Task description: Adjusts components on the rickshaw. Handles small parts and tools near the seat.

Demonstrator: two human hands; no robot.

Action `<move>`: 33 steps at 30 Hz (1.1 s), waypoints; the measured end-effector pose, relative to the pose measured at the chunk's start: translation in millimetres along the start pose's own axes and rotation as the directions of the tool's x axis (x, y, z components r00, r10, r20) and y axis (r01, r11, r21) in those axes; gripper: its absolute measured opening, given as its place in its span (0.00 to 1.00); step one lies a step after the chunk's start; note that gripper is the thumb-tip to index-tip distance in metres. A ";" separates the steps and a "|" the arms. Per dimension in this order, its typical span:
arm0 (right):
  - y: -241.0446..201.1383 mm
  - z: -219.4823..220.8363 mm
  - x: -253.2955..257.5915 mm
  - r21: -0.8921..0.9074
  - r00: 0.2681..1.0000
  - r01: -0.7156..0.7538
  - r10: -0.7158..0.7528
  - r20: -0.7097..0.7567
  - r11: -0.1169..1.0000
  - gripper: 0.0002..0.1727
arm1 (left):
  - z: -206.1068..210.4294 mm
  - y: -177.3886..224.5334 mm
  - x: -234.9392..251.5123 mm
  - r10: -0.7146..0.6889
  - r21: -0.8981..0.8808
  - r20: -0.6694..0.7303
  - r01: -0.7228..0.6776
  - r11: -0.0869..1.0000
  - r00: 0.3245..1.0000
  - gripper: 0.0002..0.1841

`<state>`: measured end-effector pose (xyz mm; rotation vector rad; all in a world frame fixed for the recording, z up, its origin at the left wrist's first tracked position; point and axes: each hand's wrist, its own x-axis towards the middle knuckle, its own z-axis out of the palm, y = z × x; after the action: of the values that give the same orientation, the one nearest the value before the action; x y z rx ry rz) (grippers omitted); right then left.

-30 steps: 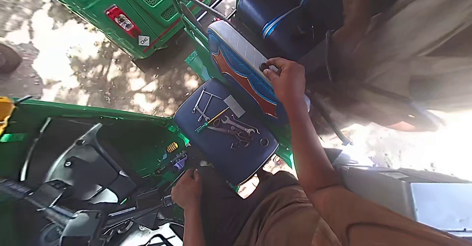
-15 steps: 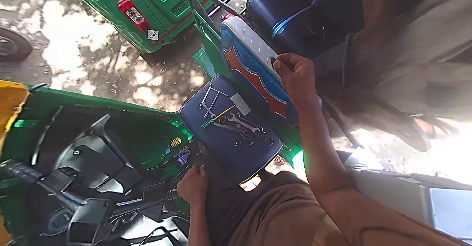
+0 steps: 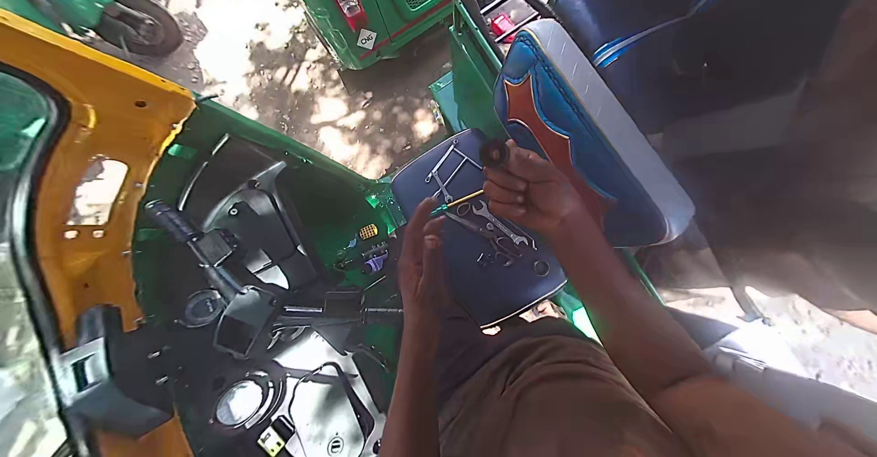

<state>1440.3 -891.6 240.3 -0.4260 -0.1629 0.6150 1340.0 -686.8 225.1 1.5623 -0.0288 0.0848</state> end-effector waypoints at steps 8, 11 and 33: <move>54.3 48.5 23.8 -0.301 0.977 -0.182 0.138 -0.160 0.936 0.07 | -0.1 30.1 13.3 0.242 0.206 0.007 -0.238 0.949 0.970 0.35; 67.3 62.3 28.0 -0.515 0.956 -0.279 0.185 -0.227 0.811 0.08 | -12.6 25.3 -0.8 0.236 0.178 -0.200 -0.202 0.963 0.951 0.24; -19.1 -75.1 152.5 -0.810 0.967 -0.106 0.129 -0.218 -0.576 0.15 | -191.8 -26.9 -57.9 -0.315 0.518 -0.614 0.671 0.531 0.723 0.18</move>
<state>1593.9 -841.0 184.3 -2.5607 -0.7799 0.5245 1277.4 -497.4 192.4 2.2458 0.9697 -0.0201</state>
